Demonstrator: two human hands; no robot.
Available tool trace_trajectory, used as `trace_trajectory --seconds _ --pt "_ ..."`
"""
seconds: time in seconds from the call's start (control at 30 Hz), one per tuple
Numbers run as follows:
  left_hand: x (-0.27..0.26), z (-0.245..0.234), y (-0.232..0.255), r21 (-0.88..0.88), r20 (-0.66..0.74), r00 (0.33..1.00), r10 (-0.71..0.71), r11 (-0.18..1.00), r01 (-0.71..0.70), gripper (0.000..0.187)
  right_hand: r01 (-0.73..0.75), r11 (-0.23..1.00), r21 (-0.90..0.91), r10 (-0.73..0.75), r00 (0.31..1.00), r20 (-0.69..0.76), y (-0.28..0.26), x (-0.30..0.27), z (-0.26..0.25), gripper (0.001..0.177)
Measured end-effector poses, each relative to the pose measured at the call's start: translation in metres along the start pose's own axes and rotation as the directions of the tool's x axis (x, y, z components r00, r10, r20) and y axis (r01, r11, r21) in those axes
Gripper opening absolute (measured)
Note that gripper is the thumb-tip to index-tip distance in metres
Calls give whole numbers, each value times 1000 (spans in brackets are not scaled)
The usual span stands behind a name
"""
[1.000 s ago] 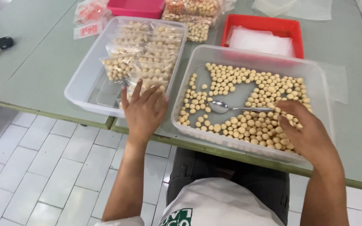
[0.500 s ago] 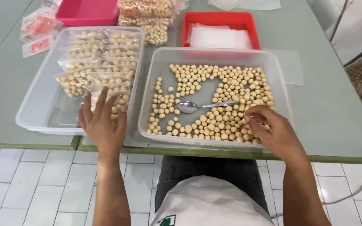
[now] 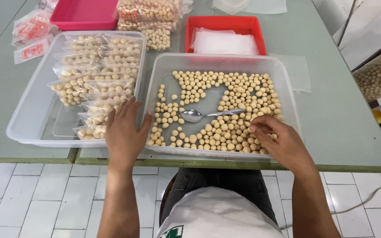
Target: The person is manually packaging small round food items into individual plastic bags using a spoon and then organizing the filled bags into a container.
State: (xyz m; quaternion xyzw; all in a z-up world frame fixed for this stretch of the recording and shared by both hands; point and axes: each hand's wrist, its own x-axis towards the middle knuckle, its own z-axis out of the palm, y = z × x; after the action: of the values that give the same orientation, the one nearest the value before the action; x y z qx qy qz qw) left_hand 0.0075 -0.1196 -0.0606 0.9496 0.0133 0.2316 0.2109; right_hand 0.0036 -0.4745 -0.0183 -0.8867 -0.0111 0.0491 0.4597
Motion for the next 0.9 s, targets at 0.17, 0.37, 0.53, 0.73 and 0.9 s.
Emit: trace_trajectory --seconds 0.17,0.37,0.53,0.73,0.9 --pt "-4 -1 -3 -40 14 1000 16 999 -16 42 61 994 95 -57 998 -41 9 -2 1 24" --pt "4 -8 17 -90 -59 997 51 994 -56 33 181 968 176 -149 972 -182 32 6 -2 21" --pt "22 -7 58 -166 -58 985 165 971 -173 36 187 965 182 -166 978 -125 32 6 -1 23" --pt "43 43 62 -108 180 933 311 949 -295 43 255 920 297 -223 965 -137 33 13 -23 27" --pt "38 44 53 -139 516 810 277 961 -240 49 274 817 507 -66 918 -391 70 81 -85 11"
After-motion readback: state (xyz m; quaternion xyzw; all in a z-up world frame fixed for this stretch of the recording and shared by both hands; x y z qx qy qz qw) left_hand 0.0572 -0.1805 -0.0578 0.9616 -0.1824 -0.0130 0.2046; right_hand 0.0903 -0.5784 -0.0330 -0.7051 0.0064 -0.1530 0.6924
